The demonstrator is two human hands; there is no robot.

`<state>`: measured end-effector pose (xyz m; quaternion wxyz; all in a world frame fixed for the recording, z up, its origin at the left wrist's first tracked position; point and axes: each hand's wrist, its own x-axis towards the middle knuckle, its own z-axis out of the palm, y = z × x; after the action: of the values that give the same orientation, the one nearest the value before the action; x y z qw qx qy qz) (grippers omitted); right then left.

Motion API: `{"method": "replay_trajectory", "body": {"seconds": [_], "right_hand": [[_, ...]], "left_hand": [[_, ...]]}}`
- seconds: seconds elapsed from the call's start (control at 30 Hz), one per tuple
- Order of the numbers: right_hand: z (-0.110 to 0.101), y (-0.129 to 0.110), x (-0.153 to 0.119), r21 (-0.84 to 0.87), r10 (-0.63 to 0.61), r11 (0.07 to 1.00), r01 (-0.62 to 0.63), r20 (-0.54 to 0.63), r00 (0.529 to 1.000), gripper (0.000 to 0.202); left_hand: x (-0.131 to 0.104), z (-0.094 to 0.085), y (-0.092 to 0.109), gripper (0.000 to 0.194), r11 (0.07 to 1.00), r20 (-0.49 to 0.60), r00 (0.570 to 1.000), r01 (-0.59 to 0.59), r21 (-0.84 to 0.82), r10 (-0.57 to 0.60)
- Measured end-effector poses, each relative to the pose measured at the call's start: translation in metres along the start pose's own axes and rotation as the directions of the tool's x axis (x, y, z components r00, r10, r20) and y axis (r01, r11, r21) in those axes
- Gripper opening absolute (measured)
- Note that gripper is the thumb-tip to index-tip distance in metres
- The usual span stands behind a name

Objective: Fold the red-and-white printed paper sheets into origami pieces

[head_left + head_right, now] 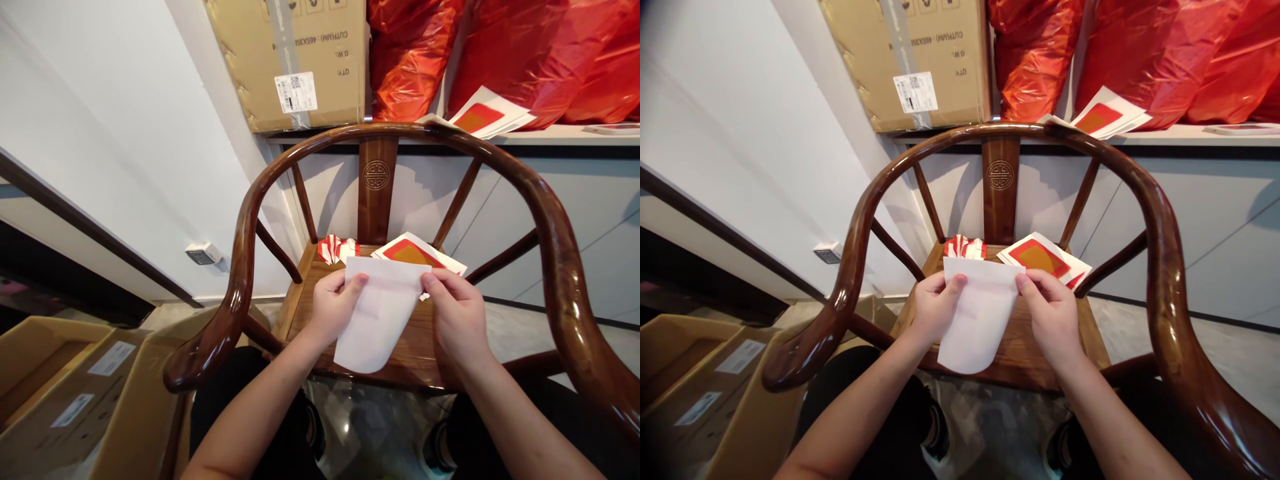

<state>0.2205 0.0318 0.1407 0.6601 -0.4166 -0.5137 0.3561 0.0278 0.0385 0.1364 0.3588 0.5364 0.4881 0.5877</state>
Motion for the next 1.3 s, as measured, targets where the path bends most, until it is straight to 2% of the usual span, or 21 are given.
{"method": "replay_trajectory", "body": {"seconds": [0.2, 0.33, 0.57, 1.0, 1.17, 1.3], "right_hand": [[0.000, -0.008, -0.001, -0.024, -0.037, 0.999, 0.037, -0.019, 0.999, 0.013], [0.000, -0.010, -0.002, -0.022, -0.083, 0.996, 0.081, -0.071, 0.994, 0.009], [0.000, -0.011, -0.003, -0.069, -0.144, 0.988, 0.136, -0.123, 0.982, 0.012], [0.000, -0.019, -0.004, -0.080, -0.126, 0.990, 0.116, -0.130, 0.983, 0.016], [0.001, -0.016, -0.003, -0.088, -0.070, 0.994, 0.065, -0.066, 0.995, 0.017], [0.000, -0.014, -0.001, -0.097, -0.050, 0.994, 0.044, -0.053, 0.997, 0.018]], "left_hand": [[-0.003, 0.000, -0.004, 0.046, 0.999, 0.018, 0.999, -0.037, 0.010, 0.037], [-0.005, 0.001, -0.004, 0.044, 0.999, 0.024, 0.998, -0.052, 0.013, 0.052], [-0.009, 0.002, 0.001, 0.040, 0.986, 0.096, 0.982, -0.165, 0.015, 0.163], [-0.008, 0.001, -0.001, 0.047, 0.998, 0.038, 0.997, -0.067, 0.009, 0.066], [-0.001, 0.003, -0.007, 0.052, 1.000, 0.019, 1.000, 0.015, 0.010, -0.015], [0.001, 0.003, -0.011, 0.054, 1.000, 0.034, 0.999, 0.011, 0.024, -0.012]]}}
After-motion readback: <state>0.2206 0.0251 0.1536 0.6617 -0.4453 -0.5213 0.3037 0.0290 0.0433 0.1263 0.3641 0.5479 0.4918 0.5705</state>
